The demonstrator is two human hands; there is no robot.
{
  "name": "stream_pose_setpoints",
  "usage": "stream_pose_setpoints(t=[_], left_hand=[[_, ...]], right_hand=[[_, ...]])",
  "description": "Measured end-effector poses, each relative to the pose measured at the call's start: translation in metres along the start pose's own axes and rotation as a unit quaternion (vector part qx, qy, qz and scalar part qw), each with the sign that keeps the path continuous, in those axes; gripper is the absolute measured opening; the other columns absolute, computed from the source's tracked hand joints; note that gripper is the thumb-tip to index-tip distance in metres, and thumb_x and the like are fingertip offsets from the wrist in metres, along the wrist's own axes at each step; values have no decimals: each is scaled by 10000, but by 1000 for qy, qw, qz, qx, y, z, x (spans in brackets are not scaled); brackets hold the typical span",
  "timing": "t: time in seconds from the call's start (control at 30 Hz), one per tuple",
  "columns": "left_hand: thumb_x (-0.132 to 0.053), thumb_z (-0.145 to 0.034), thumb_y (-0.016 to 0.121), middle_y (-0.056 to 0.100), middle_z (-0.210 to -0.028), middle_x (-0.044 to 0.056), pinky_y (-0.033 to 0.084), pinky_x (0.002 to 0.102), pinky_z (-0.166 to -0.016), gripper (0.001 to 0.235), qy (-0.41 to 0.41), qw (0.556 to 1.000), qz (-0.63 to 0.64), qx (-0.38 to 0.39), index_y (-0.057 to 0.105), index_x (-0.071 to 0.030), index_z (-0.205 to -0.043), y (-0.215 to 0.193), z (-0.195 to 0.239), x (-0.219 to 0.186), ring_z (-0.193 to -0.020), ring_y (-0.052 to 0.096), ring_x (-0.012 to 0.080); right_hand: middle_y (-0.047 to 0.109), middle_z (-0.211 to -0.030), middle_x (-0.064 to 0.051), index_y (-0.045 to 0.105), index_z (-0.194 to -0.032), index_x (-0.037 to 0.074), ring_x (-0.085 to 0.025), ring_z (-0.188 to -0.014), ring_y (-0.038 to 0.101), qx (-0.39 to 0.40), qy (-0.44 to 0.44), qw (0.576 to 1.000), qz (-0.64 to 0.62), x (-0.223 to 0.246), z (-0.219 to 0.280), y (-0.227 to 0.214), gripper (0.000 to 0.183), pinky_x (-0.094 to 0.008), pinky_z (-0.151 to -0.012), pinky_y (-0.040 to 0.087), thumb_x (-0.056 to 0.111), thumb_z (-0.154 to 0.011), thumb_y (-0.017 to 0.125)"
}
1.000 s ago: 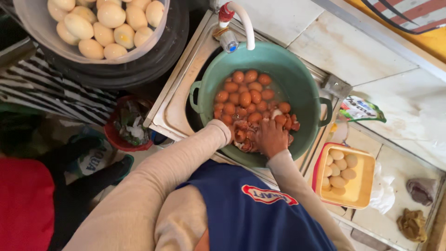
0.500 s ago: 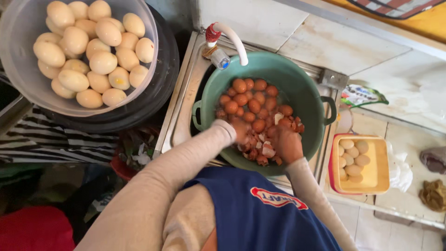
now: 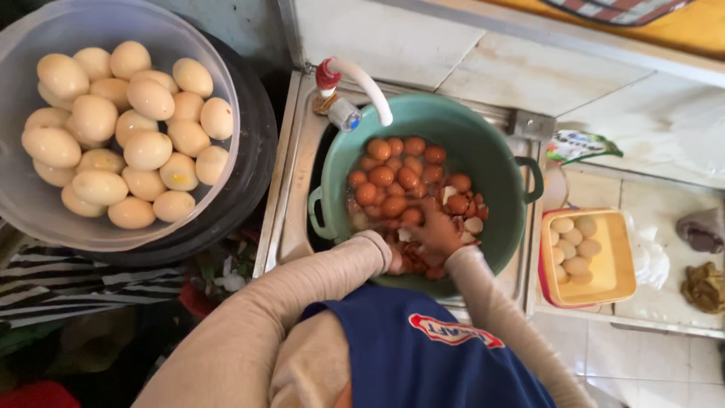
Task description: The person peels hard-boiled eggs by hand in a sink filled with water. They remove the shells and place the peeled eggs into a nearby container. The process is repeated for multiple eggs.
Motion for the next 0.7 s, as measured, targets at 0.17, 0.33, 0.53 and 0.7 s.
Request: stream_pose_setpoints(t=[0.17, 0.33, 0.53, 0.7], left_hand=[[-631, -825, 663, 603, -1443, 137, 443, 432, -1111, 780, 13, 999, 31, -1, 598, -130, -1419, -15, -6, -19, -1317, 564, 326], [-637, -784, 698, 613, -1427, 137, 461, 421, -1097, 799, -89, 989, -121, -19, 620, -125, -1393, -25, 5, -20, -1301, 579, 322], [-662, -737, 710, 663, -1391, 126, 498, 412, -1077, 810, -231, 946, -225, 23, 681, -127, -1344, -48, 35, -18, -1279, 620, 307], [-573, -746, 717, 657, -1383, 153, 493, 407, -1073, 811, -170, 949, -260, 61, 580, -106, -1394, -51, 49, -33, -1264, 622, 318]], right_hand=[[732, -1124, -239, 626, -1294, 92, -435, -1038, 700, -96, -36, 995, 19, 3, 17, -8, 590, -491, -882, 556, 459, -845, 735], [751, -985, -234, 679, -1115, 43, -429, -967, 718, -89, 129, 985, 75, -82, 27, -34, 481, -509, -869, 555, 383, -780, 739], [734, -1040, -241, 687, -1168, 67, -429, -999, 697, -45, 137, 983, 115, -110, -20, -6, 440, -499, -900, 543, 340, -823, 668], [755, -1018, -204, 658, -1218, 88, -388, -998, 729, -31, 80, 996, -13, -73, -22, 2, 458, -462, -888, 559, 291, -808, 640]])
Point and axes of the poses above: each hand's wrist, its own z-axis away from the middle knuckle, its own y-axis out of the palm, x = y × z, the point moved 6 cm from there along -z, towards the middle knuckle
